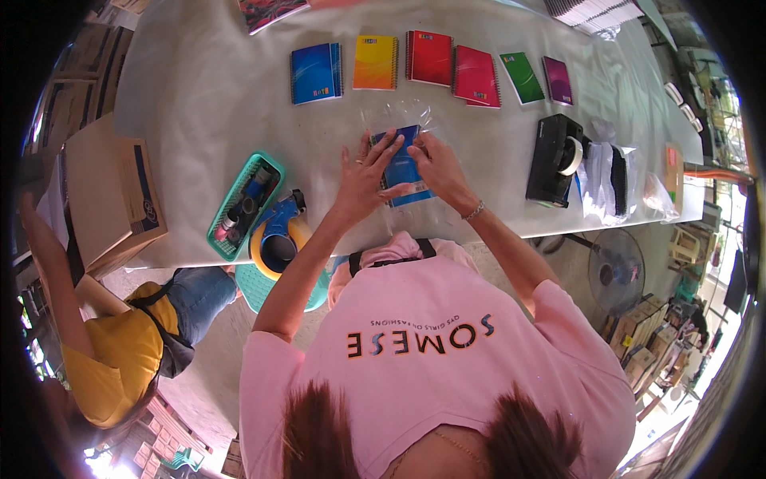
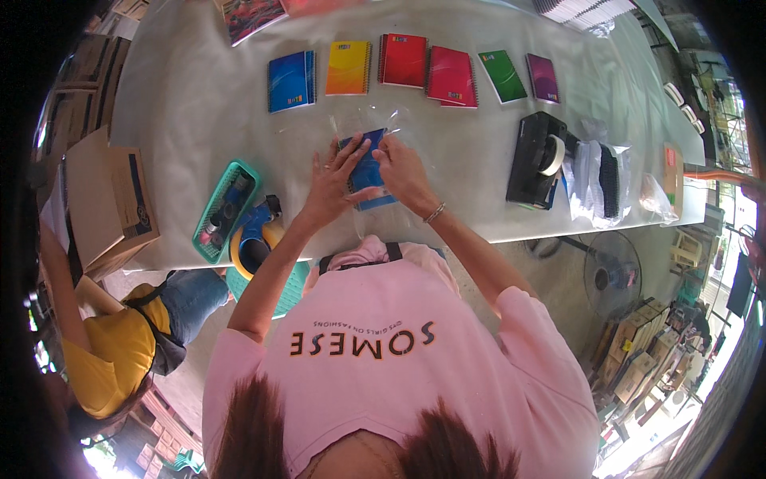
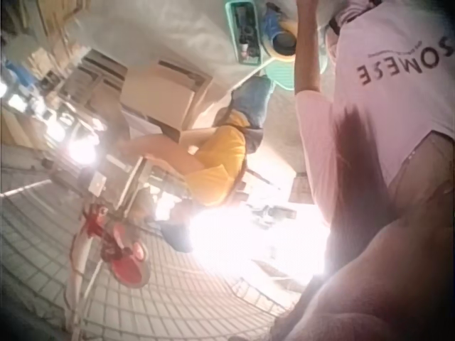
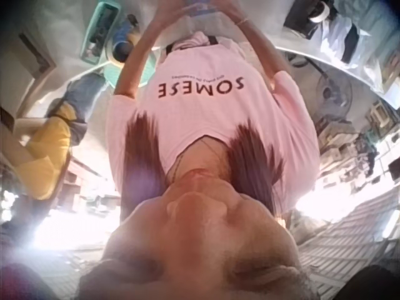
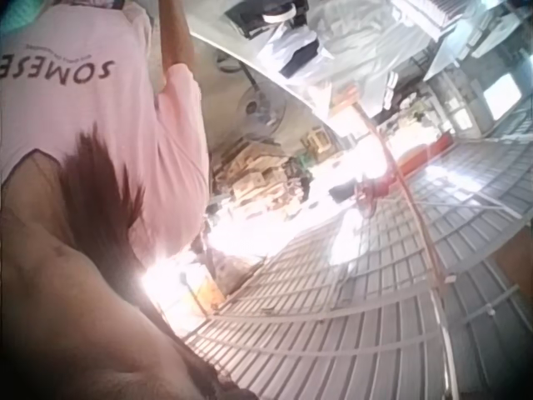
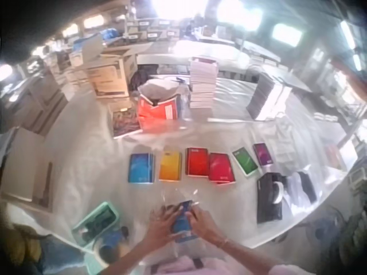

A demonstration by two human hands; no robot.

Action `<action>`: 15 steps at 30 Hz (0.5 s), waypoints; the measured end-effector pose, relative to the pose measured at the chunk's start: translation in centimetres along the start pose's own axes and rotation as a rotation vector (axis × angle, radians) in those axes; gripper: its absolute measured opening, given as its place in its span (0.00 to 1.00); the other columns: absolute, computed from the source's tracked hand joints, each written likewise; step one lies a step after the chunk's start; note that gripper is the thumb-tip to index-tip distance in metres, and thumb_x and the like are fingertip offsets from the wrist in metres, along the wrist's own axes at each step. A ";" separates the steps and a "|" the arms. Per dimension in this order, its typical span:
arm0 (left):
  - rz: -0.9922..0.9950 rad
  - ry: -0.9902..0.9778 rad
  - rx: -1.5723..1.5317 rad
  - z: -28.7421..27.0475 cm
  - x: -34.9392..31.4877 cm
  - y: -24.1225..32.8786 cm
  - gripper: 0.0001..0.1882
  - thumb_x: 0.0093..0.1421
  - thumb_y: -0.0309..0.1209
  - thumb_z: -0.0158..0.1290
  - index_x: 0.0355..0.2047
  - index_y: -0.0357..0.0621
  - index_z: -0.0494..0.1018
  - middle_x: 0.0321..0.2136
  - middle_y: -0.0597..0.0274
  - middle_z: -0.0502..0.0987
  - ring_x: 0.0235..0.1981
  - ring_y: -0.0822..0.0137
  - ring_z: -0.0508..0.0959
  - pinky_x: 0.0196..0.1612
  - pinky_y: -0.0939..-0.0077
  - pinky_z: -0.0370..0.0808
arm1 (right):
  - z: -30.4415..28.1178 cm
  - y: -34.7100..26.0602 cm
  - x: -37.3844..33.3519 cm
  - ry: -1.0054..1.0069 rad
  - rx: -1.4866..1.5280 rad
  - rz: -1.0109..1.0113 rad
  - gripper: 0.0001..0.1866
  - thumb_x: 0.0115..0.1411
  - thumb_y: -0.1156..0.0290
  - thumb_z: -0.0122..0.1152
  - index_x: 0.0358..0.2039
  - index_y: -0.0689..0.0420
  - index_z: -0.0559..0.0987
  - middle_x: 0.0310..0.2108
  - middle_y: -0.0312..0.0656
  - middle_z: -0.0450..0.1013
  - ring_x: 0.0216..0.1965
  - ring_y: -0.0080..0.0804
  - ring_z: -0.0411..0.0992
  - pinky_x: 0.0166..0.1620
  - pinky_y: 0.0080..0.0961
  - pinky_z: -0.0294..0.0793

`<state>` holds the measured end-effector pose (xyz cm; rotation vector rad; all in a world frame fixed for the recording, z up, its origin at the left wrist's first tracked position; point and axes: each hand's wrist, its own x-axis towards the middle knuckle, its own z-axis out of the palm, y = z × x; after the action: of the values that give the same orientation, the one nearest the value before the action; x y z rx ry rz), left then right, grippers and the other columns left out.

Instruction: The person organizes colored notebooks into a stack, places the stack inside a clear plastic sleeve, and seals it.

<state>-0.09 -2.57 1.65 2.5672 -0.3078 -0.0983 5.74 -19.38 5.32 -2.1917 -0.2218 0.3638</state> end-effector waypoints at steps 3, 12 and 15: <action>0.015 0.019 -0.027 0.9 0.3 0.4 0.49 0.48 0.65 0.52 0.67 0.64 0.49 0.68 0.72 0.46 0.69 0.51 0.43 0.62 0.29 0.41 | 0.4 -1.1 0.2 0.007 -0.155 0.037 0.10 0.62 0.67 0.50 0.34 0.61 0.72 0.28 0.56 0.74 0.31 0.57 0.73 0.34 0.47 0.70; -0.013 0.005 -0.067 0.2 0.3 0.8 0.49 0.48 0.64 0.54 0.67 0.65 0.49 0.68 0.73 0.47 0.69 0.51 0.41 0.60 0.24 0.39 | -3.0 1.6 1.7 -0.301 -0.405 -0.327 0.11 0.56 0.72 0.51 0.41 0.55 0.70 0.44 0.50 0.70 0.48 0.50 0.67 0.50 0.46 0.66; -0.024 0.017 -0.065 -0.1 0.2 0.9 0.49 0.48 0.65 0.54 0.66 0.64 0.50 0.68 0.74 0.48 0.69 0.52 0.42 0.60 0.25 0.39 | -3.3 1.9 0.5 -0.311 -0.395 -0.368 0.18 0.53 0.71 0.57 0.46 0.51 0.69 0.55 0.44 0.62 0.57 0.46 0.61 0.58 0.44 0.59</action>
<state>-0.08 -3.34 2.18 2.5065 -0.2636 -0.0942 7.36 -22.86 5.57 -2.4018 -0.9218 0.4809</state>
